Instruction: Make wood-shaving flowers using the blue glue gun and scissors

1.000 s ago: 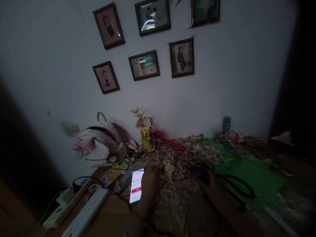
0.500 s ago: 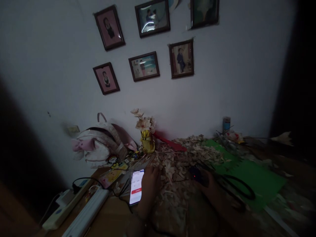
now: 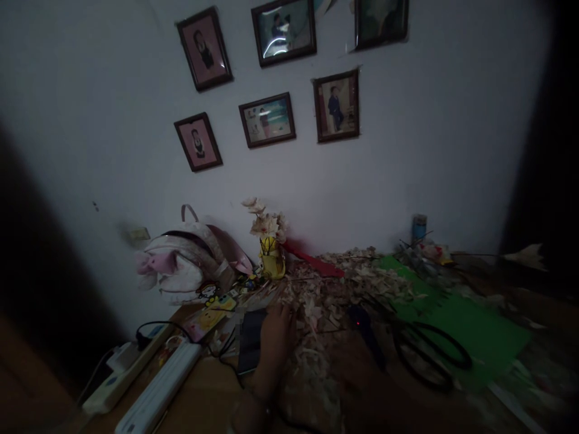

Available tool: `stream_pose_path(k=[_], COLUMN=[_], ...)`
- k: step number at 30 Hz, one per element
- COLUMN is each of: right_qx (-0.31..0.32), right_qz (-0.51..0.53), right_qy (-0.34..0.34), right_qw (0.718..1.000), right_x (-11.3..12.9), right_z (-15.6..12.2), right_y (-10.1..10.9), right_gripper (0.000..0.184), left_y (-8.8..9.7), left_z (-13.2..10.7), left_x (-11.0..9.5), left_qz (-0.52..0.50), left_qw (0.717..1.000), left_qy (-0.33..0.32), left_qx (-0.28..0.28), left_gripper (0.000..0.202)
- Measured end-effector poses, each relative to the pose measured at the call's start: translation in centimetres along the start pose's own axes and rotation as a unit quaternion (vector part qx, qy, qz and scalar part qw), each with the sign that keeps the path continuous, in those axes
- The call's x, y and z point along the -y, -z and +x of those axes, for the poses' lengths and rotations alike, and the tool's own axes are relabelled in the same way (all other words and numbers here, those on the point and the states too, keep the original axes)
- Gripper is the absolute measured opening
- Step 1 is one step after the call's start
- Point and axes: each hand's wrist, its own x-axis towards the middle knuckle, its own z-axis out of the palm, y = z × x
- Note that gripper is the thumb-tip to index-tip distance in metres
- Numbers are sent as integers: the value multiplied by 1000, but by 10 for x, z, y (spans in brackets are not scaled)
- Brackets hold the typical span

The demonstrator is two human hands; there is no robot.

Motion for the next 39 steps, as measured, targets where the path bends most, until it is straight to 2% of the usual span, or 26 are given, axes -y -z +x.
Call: stream_pose_path(k=[2,4,10,17,23,28,31,35,39], right_qx=[80,118,71,43,36,41,44,50,56], right_qz=[-7,-18,-40,-66,-70,-59,-52,-47,-43], right_qy=[56,72,13,-11,-8,9,15,10,-7], right_qw=[995,990,997,997,997,997,998,998,997], right_x=[3,4,-1,-8,-5,-2,-2,5,17], right_z=[1,3,5,7,8,6,5,13,37], right_y=[-7,-9,2,10,11,12,12,3,-22], right_gripper=[27,29,27,19,18,24,25,26,24], left_y=[0,-1,-1,3,5,4,3,3,1], left_z=[0,1,1,0,0,1,0,1,3], left_x=[0,1,1,0,-1,1,3,7,11], left_qz=[-2,-1,15,10,12,28,34,44,47], left_qw=[1000,1000,1000,1000,1000,999,999,999,999], left_qy=[3,4,-9,-20,-15,-2,-5,1,13], left_qx=[-5,-10,-11,-18,-12,28,20,3,-4], left_gripper=[15,15,16,16,20,19,20,20,20])
